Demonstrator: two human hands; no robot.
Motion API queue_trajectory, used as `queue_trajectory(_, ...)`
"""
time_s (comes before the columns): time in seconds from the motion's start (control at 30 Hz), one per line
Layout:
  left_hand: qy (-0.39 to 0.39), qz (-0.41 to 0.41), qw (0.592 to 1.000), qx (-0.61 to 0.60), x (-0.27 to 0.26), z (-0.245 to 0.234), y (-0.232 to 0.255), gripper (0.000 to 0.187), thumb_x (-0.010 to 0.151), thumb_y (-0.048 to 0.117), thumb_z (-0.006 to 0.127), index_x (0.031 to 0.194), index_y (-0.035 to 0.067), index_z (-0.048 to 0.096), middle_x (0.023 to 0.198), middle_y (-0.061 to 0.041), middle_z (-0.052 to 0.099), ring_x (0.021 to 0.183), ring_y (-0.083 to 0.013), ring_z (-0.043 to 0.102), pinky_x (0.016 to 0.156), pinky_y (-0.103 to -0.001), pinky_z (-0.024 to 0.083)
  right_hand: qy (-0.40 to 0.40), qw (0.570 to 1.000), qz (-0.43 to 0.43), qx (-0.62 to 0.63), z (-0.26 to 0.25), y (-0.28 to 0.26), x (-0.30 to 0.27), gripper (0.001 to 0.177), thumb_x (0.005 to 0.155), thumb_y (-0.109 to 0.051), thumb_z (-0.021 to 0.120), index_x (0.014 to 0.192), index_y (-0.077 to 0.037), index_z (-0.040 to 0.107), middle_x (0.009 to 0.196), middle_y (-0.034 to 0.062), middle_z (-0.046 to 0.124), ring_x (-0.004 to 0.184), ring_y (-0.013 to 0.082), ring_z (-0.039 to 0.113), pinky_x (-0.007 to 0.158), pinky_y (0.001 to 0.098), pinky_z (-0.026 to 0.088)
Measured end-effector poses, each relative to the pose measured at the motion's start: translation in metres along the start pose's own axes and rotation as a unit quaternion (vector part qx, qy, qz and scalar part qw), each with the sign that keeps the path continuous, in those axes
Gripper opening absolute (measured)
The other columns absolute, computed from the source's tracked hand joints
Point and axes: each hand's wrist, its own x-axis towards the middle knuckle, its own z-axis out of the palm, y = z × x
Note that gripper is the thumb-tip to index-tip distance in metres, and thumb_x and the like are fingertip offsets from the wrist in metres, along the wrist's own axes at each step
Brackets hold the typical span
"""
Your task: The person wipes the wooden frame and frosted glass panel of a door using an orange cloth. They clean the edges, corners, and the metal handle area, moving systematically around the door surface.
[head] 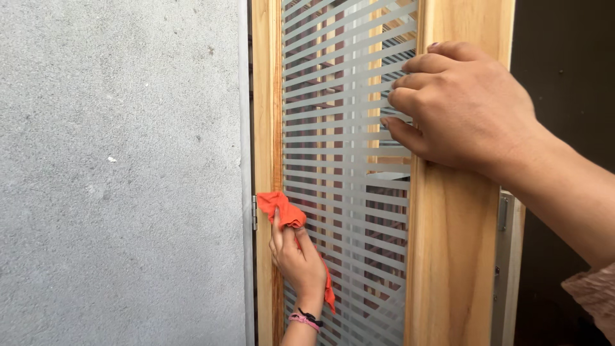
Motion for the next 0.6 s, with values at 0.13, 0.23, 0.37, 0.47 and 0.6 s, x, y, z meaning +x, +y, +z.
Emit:
queue_trajectory(0.13,-0.051,-0.112,0.991,0.042,-0.011,0.006,0.022,0.036,0.101,0.025,0.045,0.120,0.007,0.069,0.142,-0.013,0.057,0.124,-0.0314,0.055,0.104,-0.050,0.042,0.006,1.000,0.004,0.011,0.000,0.000,0.001,0.036,0.093,-0.047,0.063,0.096,-0.016,0.080,0.108,0.0027,0.078,0.119,0.0172,0.067,0.113,0.0357,0.043)
queue_trajectory(0.23,-0.063,-0.025,0.984,-0.164,-0.027,0.001,0.072,0.048,0.101,0.017,0.034,0.142,0.003,0.054,0.159,-0.017,0.047,0.127,-0.0286,0.057,0.108,-0.048,0.045,0.016,1.000,0.005,0.005,-0.001,0.000,0.002,0.039,0.092,-0.050,0.063,0.096,-0.016,0.081,0.108,0.0033,0.078,0.117,0.0173,0.068,0.112,0.0362,0.044)
queue_trajectory(0.37,-0.090,0.186,0.969,-0.139,-0.046,-0.025,0.124,0.047,0.105,0.020,0.042,0.146,0.002,0.057,0.159,-0.019,0.051,0.150,-0.0401,0.044,0.124,-0.057,0.032,0.024,1.000,0.002,-0.017,-0.001,-0.001,0.001,0.038,0.093,-0.052,0.062,0.095,-0.019,0.081,0.108,0.0018,0.078,0.114,0.0146,0.070,0.110,0.0335,0.047)
queue_trajectory(0.47,-0.123,0.241,0.952,-0.143,-0.037,-0.031,0.126,0.046,0.103,0.022,0.050,0.144,0.005,0.062,0.161,-0.020,0.050,0.145,-0.0383,0.047,0.125,-0.057,0.030,0.026,0.999,0.001,-0.019,0.002,0.002,0.000,0.037,0.093,-0.051,0.063,0.096,-0.018,0.081,0.108,0.0010,0.078,0.112,0.0138,0.071,0.106,0.0318,0.050)
queue_trajectory(0.6,-0.132,0.235,0.953,-0.140,-0.033,-0.021,0.102,0.043,0.099,0.018,0.050,0.139,0.006,0.061,0.162,-0.021,0.049,0.149,-0.0411,0.045,0.127,-0.057,0.030,0.047,0.998,-0.006,-0.028,0.006,0.002,-0.004,0.035,0.093,-0.049,0.065,0.098,-0.019,0.082,0.108,0.0001,0.079,0.110,0.0126,0.071,0.103,0.0305,0.051)
